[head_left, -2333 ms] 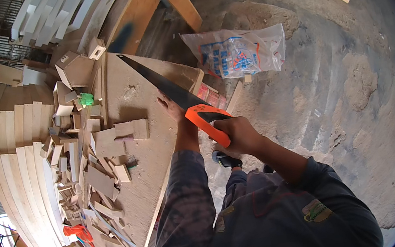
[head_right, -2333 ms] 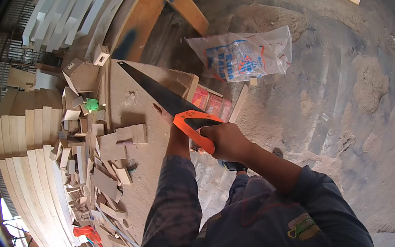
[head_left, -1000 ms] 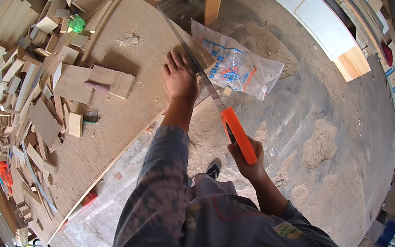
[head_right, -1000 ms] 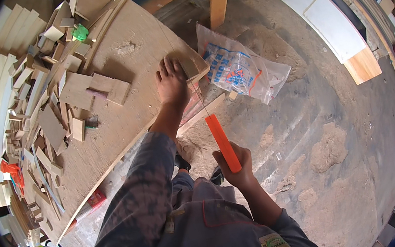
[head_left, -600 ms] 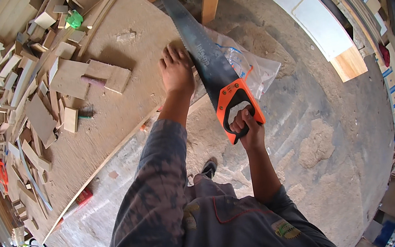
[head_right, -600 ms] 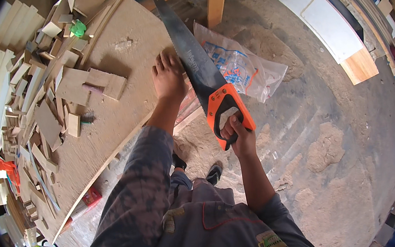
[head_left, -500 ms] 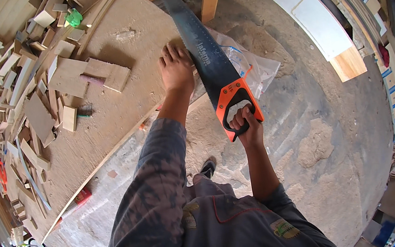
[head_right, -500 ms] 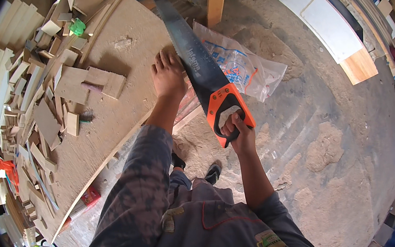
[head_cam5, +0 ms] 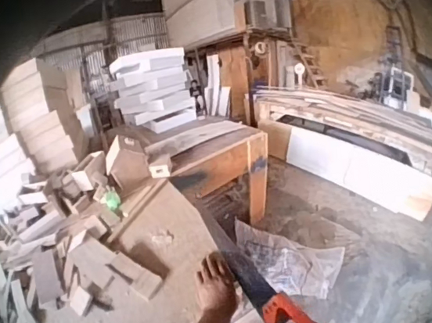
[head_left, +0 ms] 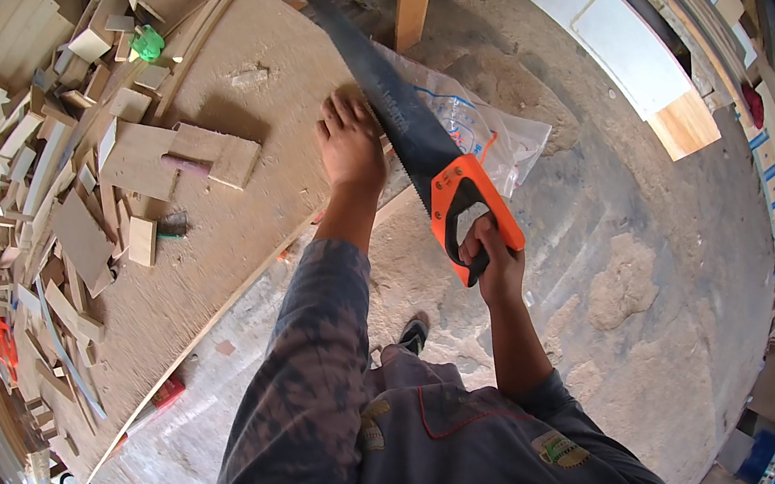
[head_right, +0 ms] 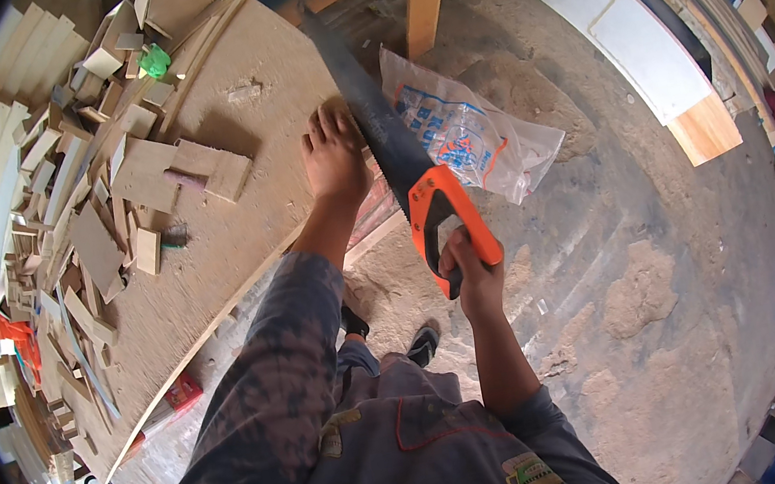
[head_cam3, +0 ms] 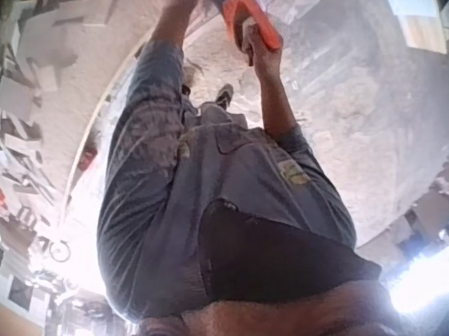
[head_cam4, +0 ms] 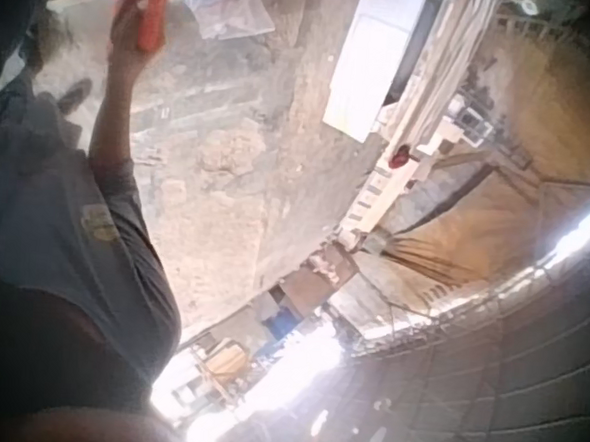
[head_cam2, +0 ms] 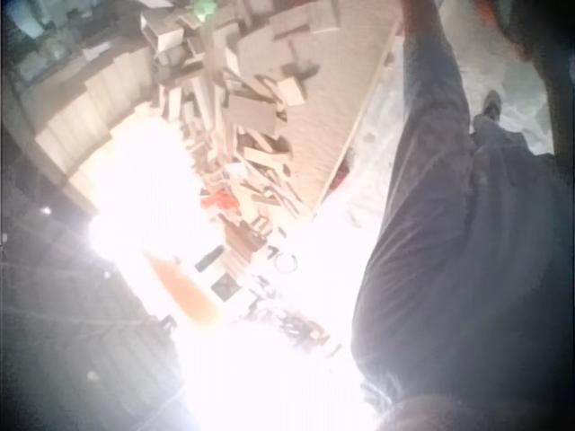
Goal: The person marks a wood block with a pencil and then uses a handsaw to cut it while holding it against a workbench.
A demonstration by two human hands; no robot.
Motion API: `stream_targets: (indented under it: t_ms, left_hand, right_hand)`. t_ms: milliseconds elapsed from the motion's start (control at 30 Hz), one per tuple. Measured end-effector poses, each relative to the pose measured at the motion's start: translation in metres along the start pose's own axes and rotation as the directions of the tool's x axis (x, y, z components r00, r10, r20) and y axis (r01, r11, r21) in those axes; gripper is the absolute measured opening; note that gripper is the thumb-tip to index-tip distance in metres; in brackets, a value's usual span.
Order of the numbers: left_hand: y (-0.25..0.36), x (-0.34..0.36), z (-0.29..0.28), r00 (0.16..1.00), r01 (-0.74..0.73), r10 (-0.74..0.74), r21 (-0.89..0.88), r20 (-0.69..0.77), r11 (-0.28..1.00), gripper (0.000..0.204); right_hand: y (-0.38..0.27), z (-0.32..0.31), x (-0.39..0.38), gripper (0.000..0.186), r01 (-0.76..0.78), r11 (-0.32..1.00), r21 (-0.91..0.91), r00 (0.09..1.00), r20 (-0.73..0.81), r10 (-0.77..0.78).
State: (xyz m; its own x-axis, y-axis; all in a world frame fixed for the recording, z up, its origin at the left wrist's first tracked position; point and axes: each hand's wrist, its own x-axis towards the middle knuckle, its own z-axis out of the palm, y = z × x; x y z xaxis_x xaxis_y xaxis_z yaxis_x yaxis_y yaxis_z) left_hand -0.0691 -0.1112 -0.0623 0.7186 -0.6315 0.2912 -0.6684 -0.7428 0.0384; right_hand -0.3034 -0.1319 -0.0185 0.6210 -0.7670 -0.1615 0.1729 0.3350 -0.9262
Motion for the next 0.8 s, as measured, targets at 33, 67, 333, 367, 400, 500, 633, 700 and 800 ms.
stream_targets:
  t_ms: [33, 67, 333, 367, 400, 500, 633, 700, 800]
  left_hand:
    - [-0.001, 0.0, 0.001, 1.0, -0.008, 0.008, -0.005, -0.015, 1.0, 0.074]
    - [0.001, 0.0, -0.003, 1.0, -0.014, 0.014, -0.008, 0.004, 1.0, 0.068]
    - [-0.01, 0.0, 0.013, 0.997, -0.077, 0.077, 0.031, -0.011, 0.997, 0.057]
    - [-0.011, 0.001, 0.015, 0.997, -0.074, 0.074, 0.015, 0.012, 0.997, 0.058]
    - [-0.012, 0.002, 0.017, 0.997, -0.071, 0.071, -0.001, 0.035, 0.997, 0.058]
    - [-0.013, 0.002, 0.019, 0.994, -0.081, 0.083, -0.026, 0.066, 0.996, 0.057]
    - [-0.006, 0.001, 0.006, 0.992, -0.086, 0.084, 0.013, 0.097, 0.996, 0.054]
    - [-0.022, 0.005, 0.036, 0.996, -0.077, 0.079, 0.059, -0.042, 0.995, 0.056]
    - [-0.01, 0.004, 0.029, 0.992, -0.082, 0.086, 0.041, -0.093, 0.996, 0.062]
  right_hand:
    - [-0.005, 0.004, -0.001, 0.014, 0.017, 0.991, -0.13, 1.0, 0.015, -0.015]
    - [-0.011, 0.008, 0.0, 0.012, 0.035, 0.966, -0.258, 0.999, 0.026, -0.029]
    - [-0.005, 0.023, -0.009, 0.018, 0.481, 0.555, -0.679, 0.874, 0.424, -0.239]
    - [-0.001, 0.026, -0.01, 0.023, 0.53, 0.489, -0.693, 0.846, 0.473, -0.246]
    - [0.001, 0.028, -0.011, 0.026, 0.522, 0.498, -0.693, 0.851, 0.463, -0.248]
    - [-0.002, 0.032, -0.013, 0.028, 0.499, 0.511, -0.7, 0.865, 0.441, -0.239]
    - [-0.017, 0.033, -0.011, 0.026, 0.49, 0.582, -0.649, 0.869, 0.415, -0.269]
    - [-0.02, 0.038, -0.007, 0.025, 0.467, 0.667, -0.58, 0.879, 0.385, -0.28]
    - [-0.015, 0.036, 0.009, 0.022, 0.298, 0.811, -0.503, 0.949, 0.249, -0.195]
